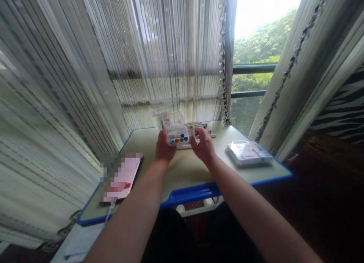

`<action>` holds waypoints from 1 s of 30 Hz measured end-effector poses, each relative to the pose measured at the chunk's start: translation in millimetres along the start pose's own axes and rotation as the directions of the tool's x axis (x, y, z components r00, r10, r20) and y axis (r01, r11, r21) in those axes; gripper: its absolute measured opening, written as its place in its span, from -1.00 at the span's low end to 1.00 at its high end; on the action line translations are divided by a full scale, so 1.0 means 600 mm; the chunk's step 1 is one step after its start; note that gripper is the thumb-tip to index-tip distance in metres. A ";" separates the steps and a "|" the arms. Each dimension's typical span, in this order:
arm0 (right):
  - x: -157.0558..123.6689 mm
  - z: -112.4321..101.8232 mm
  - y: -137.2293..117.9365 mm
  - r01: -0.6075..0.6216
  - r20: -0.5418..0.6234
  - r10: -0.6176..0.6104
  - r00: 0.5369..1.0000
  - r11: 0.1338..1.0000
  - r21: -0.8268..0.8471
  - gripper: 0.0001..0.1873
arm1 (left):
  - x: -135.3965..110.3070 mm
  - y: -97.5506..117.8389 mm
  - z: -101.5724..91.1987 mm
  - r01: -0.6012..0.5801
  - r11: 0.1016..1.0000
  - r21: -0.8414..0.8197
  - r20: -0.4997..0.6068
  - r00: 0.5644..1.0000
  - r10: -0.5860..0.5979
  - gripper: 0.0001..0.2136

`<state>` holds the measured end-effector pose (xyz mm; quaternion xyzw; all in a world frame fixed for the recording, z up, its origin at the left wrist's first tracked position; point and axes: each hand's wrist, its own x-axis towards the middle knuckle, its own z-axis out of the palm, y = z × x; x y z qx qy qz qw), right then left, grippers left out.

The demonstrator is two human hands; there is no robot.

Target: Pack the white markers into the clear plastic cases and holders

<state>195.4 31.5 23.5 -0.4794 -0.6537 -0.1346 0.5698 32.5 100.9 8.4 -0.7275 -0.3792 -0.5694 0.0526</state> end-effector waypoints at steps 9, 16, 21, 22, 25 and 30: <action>0.003 -0.012 -0.010 -0.036 -0.226 0.054 0.973 0.996 0.081 -0.83 | 0.003 -0.004 0.003 -0.003 1.000 -0.006 0.004 1.000 0.003 -0.69; -0.004 -0.012 -0.011 -0.027 -0.342 0.087 0.936 0.984 0.176 -0.82 | 0.004 -0.002 0.005 0.004 1.000 -0.023 -0.004 1.000 -0.004 -0.73; -0.006 -0.014 -0.019 0.034 -0.307 0.048 0.951 0.966 0.257 -0.80 | 0.003 -0.001 0.007 -0.005 0.999 -0.041 -0.005 1.000 0.005 -0.73; -0.006 -0.013 -0.022 0.060 -0.280 0.009 0.960 0.969 0.240 -0.80 | 0.003 0.000 0.007 -0.011 0.999 -0.038 -0.010 1.000 0.011 -0.73; -0.004 -0.010 -0.027 0.152 -0.173 -0.124 0.977 0.975 0.163 -0.81 | 0.002 0.004 0.006 -0.016 1.000 -0.014 -0.004 1.000 0.016 -0.71; 0.000 -0.012 -0.031 0.189 -0.036 -0.187 0.982 0.977 0.101 -0.82 | 0.002 0.011 0.003 -0.004 1.000 0.010 0.039 0.999 0.004 -0.73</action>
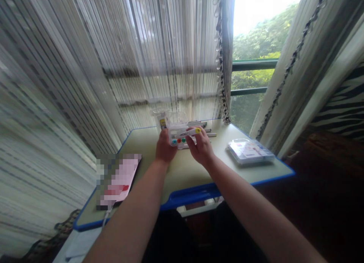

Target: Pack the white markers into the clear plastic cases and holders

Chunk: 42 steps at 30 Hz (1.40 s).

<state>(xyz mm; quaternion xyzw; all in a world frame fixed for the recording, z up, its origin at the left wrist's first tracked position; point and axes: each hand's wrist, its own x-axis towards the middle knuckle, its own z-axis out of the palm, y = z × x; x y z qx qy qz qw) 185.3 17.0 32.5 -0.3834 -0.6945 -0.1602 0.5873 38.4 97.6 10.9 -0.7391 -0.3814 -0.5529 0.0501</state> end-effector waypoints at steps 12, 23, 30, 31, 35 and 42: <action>0.001 0.005 0.002 -0.083 0.156 0.093 0.983 0.994 -0.067 -0.76 | 0.000 0.002 -0.005 -0.046 0.999 0.011 0.037 0.998 0.046 -0.70; -0.002 0.009 0.009 -0.043 0.129 0.046 0.991 0.999 -0.027 -0.80 | -0.001 0.001 -0.002 -0.061 0.997 0.044 0.067 0.996 0.058 -0.68; 0.004 0.004 0.006 -0.035 0.129 0.038 0.991 0.999 -0.019 -0.83 | 0.001 0.001 -0.002 -0.088 0.996 0.029 0.052 0.995 0.087 -0.68; 0.004 0.004 0.007 -0.037 0.132 0.040 0.991 0.999 -0.024 -0.84 | 0.001 0.002 -0.002 -0.086 0.996 0.027 0.053 0.995 0.084 -0.69; 0.003 0.005 0.009 -0.040 0.139 0.044 0.989 0.999 -0.036 -0.83 | 0.001 0.006 -0.004 -0.069 0.998 0.015 0.066 0.995 0.068 -0.70; -0.001 0.007 0.014 -0.042 0.137 0.051 0.989 0.997 -0.067 -0.76 | 0.001 0.008 -0.007 -0.070 0.998 0.009 0.056 0.996 0.069 -0.70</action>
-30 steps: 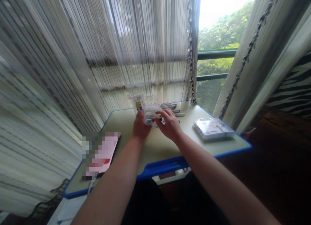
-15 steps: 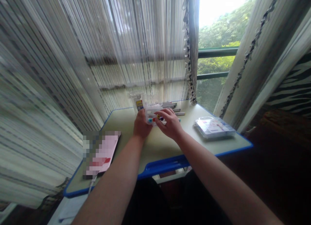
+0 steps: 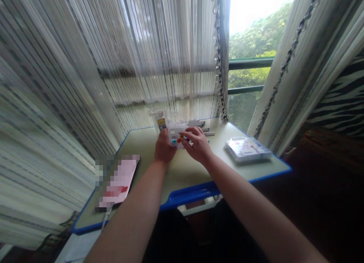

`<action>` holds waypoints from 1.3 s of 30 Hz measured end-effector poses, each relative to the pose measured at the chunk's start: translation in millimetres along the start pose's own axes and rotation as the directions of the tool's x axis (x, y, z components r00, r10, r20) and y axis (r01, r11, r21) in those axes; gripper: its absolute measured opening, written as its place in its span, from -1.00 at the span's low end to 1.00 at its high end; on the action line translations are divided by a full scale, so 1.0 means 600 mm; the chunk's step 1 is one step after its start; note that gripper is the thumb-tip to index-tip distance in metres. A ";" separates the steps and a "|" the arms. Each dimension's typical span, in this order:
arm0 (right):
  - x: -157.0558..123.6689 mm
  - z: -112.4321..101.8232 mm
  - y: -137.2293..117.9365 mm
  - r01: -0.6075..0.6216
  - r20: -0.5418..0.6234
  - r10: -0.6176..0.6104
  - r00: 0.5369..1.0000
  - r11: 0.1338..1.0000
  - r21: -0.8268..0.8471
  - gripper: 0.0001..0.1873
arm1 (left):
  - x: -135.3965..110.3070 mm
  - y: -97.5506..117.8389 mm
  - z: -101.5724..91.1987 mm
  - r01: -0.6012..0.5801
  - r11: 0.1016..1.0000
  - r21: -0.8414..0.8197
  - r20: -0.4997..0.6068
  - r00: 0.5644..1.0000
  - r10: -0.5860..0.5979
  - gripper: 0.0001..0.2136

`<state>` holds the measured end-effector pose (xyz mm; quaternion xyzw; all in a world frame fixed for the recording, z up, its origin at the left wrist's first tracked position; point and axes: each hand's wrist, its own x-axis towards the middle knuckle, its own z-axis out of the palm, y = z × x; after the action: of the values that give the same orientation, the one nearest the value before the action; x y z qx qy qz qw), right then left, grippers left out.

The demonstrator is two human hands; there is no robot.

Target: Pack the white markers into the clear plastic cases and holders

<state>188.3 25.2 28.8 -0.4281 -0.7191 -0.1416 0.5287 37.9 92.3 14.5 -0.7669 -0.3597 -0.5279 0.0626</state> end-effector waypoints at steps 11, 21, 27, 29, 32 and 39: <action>0.001 0.001 0.005 0.008 0.003 -0.008 1.000 1.000 0.005 -0.76 | 0.002 0.000 0.002 -0.059 0.998 0.020 -0.002 0.998 0.059 -0.75; 0.003 -0.005 0.000 -0.011 0.026 0.011 1.000 1.000 0.000 -0.74 | 0.003 0.004 0.001 -0.022 1.000 0.010 0.016 1.000 0.022 -0.76; 0.003 -0.008 0.005 -0.079 -0.026 0.079 0.997 0.997 -0.012 -0.73 | 0.003 0.003 -0.002 -0.001 1.000 0.010 0.008 1.000 0.001 -0.75; 0.003 -0.008 0.006 -0.124 -0.077 0.121 0.990 0.992 -0.033 -0.76 | 0.003 0.001 0.000 -0.008 1.000 0.010 0.003 1.000 0.007 -0.75; 0.003 -0.007 0.006 -0.173 -0.108 0.166 0.980 0.983 -0.059 -0.81 | 0.003 -0.002 0.003 -0.007 1.000 0.016 0.000 1.000 0.007 -0.74; 0.005 -0.006 0.008 -0.174 -0.109 0.170 0.979 0.984 -0.028 -0.82 | 0.003 -0.001 0.003 -0.008 1.000 0.016 0.009 1.000 0.008 -0.74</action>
<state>194.1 26.9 31.7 -0.4904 -0.6476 -0.1311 0.5683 39.5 94.4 14.9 -0.7700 -0.3613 -0.5212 0.0693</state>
